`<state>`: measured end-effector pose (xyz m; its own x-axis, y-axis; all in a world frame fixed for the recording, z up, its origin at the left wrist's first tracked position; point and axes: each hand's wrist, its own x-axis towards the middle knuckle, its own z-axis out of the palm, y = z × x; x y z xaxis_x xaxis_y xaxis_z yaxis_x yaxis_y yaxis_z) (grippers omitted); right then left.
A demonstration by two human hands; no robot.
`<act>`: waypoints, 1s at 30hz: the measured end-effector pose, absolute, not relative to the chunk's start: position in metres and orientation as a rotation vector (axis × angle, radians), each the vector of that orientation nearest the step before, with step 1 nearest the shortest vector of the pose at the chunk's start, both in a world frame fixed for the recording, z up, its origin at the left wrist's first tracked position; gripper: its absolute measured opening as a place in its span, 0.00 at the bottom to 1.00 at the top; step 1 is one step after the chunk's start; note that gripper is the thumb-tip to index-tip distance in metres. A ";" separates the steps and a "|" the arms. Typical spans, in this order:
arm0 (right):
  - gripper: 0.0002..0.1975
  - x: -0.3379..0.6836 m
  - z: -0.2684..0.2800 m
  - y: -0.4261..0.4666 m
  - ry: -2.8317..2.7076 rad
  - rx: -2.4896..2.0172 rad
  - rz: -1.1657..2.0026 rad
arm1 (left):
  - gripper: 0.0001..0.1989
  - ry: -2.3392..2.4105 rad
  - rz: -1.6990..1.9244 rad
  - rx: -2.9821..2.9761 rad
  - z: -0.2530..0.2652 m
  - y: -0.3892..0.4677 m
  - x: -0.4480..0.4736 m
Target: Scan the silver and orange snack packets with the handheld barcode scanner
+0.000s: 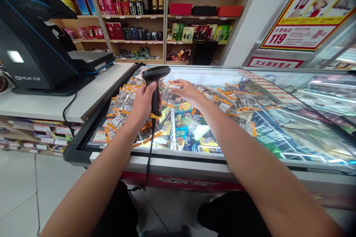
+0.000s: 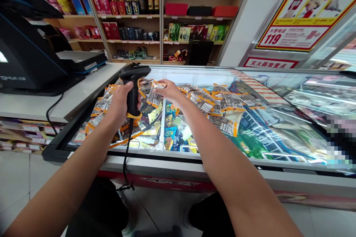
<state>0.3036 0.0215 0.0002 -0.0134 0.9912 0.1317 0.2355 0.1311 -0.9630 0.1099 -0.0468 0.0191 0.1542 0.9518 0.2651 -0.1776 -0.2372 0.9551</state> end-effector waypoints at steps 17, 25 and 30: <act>0.12 0.331 0.013 0.029 -1.007 -1.093 1.086 | 0.17 0.840 0.842 1.574 0.012 -0.059 0.115; 0.10 0.331 0.019 0.023 -1.018 -1.146 1.076 | 0.16 0.844 0.853 1.566 0.015 -0.059 0.113; 0.08 0.328 0.022 0.019 -1.021 -1.182 1.071 | 0.17 0.824 0.851 1.592 0.015 -0.060 0.113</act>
